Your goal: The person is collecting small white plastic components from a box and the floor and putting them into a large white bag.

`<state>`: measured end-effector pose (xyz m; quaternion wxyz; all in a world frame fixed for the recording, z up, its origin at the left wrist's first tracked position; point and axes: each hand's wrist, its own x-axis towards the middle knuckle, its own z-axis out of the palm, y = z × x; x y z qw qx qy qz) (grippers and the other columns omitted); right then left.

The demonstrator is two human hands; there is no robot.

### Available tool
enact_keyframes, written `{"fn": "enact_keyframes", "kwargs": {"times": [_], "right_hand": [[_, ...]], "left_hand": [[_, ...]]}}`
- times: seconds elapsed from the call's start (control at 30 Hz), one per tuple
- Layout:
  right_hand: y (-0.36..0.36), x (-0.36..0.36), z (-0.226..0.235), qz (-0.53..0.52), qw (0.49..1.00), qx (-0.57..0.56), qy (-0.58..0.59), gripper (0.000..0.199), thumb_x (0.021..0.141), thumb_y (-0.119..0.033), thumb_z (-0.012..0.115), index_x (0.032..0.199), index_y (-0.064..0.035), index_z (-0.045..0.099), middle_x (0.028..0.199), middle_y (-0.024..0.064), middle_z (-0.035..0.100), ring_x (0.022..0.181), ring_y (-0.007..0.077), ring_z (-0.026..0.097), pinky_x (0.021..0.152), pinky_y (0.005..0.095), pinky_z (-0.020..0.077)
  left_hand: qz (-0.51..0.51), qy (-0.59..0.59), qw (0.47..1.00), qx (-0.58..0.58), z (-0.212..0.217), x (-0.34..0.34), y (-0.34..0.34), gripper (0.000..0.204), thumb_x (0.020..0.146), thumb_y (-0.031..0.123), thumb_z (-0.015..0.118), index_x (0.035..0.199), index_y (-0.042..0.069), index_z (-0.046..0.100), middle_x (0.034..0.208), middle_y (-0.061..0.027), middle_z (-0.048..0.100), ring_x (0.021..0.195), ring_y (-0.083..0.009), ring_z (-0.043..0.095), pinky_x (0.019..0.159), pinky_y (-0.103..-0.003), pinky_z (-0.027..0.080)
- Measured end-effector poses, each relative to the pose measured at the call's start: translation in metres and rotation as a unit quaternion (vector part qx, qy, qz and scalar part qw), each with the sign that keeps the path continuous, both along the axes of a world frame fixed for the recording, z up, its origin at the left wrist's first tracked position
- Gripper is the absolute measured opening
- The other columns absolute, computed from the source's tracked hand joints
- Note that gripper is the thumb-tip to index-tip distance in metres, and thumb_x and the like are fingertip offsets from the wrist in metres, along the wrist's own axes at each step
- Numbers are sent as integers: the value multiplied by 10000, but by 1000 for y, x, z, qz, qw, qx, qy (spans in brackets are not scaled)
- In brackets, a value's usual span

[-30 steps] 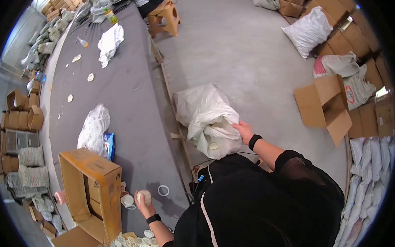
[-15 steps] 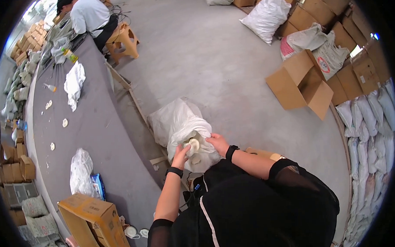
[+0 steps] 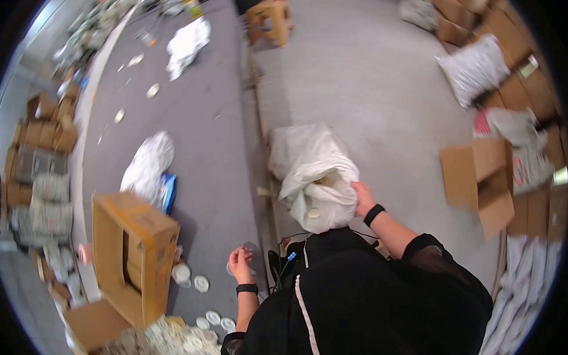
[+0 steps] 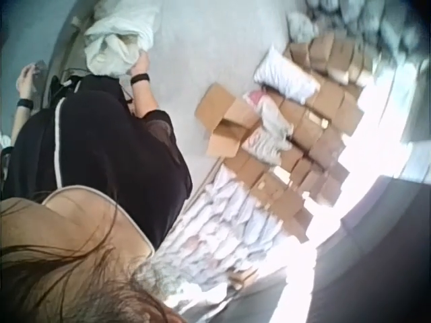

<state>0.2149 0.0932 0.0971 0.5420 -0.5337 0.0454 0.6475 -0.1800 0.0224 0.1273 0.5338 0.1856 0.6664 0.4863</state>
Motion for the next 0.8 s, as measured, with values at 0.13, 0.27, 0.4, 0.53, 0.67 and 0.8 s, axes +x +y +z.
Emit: {"fn": "enact_keyframes", "kwargs": {"times": [0.13,0.27,0.4,0.53,0.67,0.8], "right_hand": [[16,-4,8,67,997,-6,48,368,803,-189,445,1107,17,455,1081,160,532,982,269,523,881,394,403],[29,-17,18,117,992,0,49,395,830,-194,414,1167,14,415,1128,155,514,1028,277,502,913,388,385],[32,-24,15,118,993,-15,17,390,832,-191,410,1163,13,417,1126,153,515,1023,275,504,909,388,384],[29,-21,11,121,993,-6,2,389,830,-188,408,1160,17,418,1119,158,517,1020,278,504,909,387,383],[20,-10,4,108,994,-12,-8,393,826,-185,408,1158,25,415,1117,168,514,1022,291,500,912,398,377],[12,-3,-4,81,997,-18,-8,332,797,-152,444,1074,30,468,1042,164,550,939,290,537,857,391,416]], "left_hand": [[199,135,970,40,3,-61,-68,108,819,114,524,882,27,534,824,-43,563,703,-99,521,620,-210,412],[275,369,887,-30,-5,-113,-130,219,771,108,541,955,-8,515,948,-118,495,885,-213,488,788,-325,393],[293,556,768,-127,-11,-163,-191,314,675,46,515,975,-44,497,957,-201,485,915,-355,451,850,-418,339],[252,573,744,-233,-8,-211,-220,387,624,19,515,1006,-38,493,1063,-220,476,1024,-389,425,899,-425,326],[17,627,732,-265,13,-216,-210,445,591,23,544,1032,-6,491,1138,-187,460,1130,-383,357,956,-445,277],[-138,627,727,-244,25,-194,-201,540,551,51,593,1077,27,473,1162,-148,458,1198,-377,264,979,-499,212]]}}
